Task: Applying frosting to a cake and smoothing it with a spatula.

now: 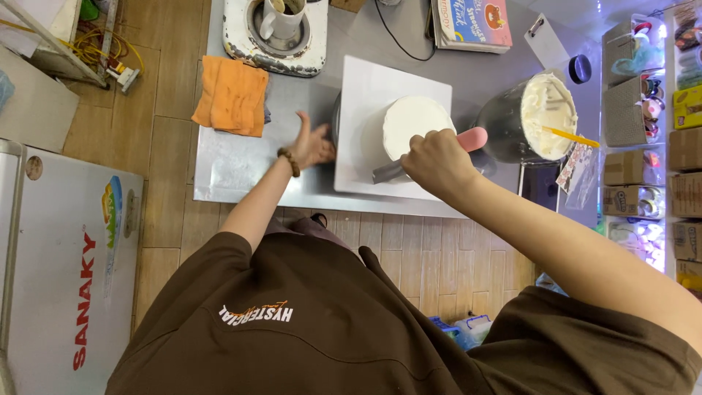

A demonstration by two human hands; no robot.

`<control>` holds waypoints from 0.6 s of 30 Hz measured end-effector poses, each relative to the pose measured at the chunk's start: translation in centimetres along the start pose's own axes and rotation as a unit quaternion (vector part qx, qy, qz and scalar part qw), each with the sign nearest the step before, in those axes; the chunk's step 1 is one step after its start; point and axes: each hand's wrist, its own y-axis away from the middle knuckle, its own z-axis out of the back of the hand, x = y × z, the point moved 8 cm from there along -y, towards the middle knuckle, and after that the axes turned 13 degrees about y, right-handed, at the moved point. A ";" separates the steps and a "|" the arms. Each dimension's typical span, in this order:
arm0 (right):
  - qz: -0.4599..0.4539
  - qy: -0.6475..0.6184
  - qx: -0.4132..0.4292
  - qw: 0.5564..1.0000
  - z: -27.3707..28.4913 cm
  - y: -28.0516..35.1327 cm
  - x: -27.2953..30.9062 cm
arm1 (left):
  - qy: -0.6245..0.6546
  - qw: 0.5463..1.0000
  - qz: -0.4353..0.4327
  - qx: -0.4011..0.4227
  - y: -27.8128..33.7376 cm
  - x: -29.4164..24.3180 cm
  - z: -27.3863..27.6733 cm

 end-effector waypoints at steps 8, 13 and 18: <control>0.011 0.024 -0.021 0.999 1.3 -0.5 0.3 | 0.152 0.976 -0.152 -0.030 1.8 -3.0 -5.1; 0.001 0.004 -0.037 0.999 1.3 -1.1 -0.4 | -0.028 0.990 -0.083 -0.111 2.3 -5.3 -2.7; 0.000 0.011 -0.052 0.999 0.6 -1.8 -1.4 | 0.042 0.981 -0.152 -0.114 2.6 -3.8 -5.6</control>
